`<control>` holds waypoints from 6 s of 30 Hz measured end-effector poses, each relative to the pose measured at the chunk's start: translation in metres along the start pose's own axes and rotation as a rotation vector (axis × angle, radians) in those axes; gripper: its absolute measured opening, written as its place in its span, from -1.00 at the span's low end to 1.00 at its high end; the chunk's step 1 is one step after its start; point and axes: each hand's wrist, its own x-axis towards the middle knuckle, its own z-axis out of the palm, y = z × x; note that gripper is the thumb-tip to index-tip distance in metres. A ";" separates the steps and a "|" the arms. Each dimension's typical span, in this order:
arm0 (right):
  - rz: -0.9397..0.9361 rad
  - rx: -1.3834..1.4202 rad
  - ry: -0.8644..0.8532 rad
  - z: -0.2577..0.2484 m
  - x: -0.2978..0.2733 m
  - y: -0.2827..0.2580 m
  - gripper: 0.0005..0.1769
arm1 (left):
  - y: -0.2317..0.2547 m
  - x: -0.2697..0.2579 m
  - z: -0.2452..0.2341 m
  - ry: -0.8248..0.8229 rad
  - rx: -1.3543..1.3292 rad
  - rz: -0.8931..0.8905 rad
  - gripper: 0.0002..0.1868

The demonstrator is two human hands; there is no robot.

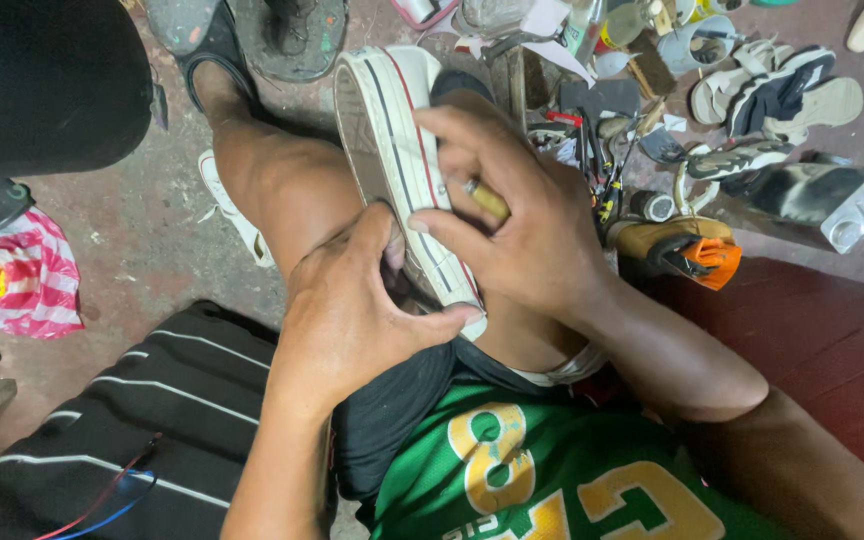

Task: The person is repairing a white canvas shoe by hand-sewing the sole to the upper. They use a needle and white thread, repeatedly piercing the shoe's edge and pulling the thread tight to secure the sole. The task is performed while sitting on the floor with the shoe resting on their lap.

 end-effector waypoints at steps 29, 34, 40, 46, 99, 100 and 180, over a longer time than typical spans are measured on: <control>-0.081 -0.012 -0.174 -0.023 -0.060 0.004 -0.52 | -0.028 -0.019 0.008 0.086 0.044 0.147 -0.36; 0.059 0.023 -0.349 -0.035 -0.062 0.012 -0.45 | -0.029 -0.020 0.007 0.089 0.046 0.149 -0.34; 0.003 0.017 -0.383 -0.031 -0.054 0.012 -0.57 | -0.030 -0.019 0.006 0.082 0.038 0.164 -0.34; -0.057 0.002 -0.385 -0.031 -0.049 0.012 -0.58 | -0.031 -0.019 0.007 0.088 0.039 0.165 -0.34; -0.328 -0.362 -0.653 -0.034 -0.002 0.020 -0.67 | -0.025 -0.021 0.007 0.133 0.059 0.126 -0.36; -0.323 -0.369 -0.651 -0.034 -0.003 0.023 -0.68 | -0.025 -0.020 0.007 0.129 0.050 0.129 -0.36; -0.077 0.030 -0.454 -0.037 -0.018 0.030 -0.91 | -0.030 -0.074 0.013 0.221 -0.150 -0.149 -0.87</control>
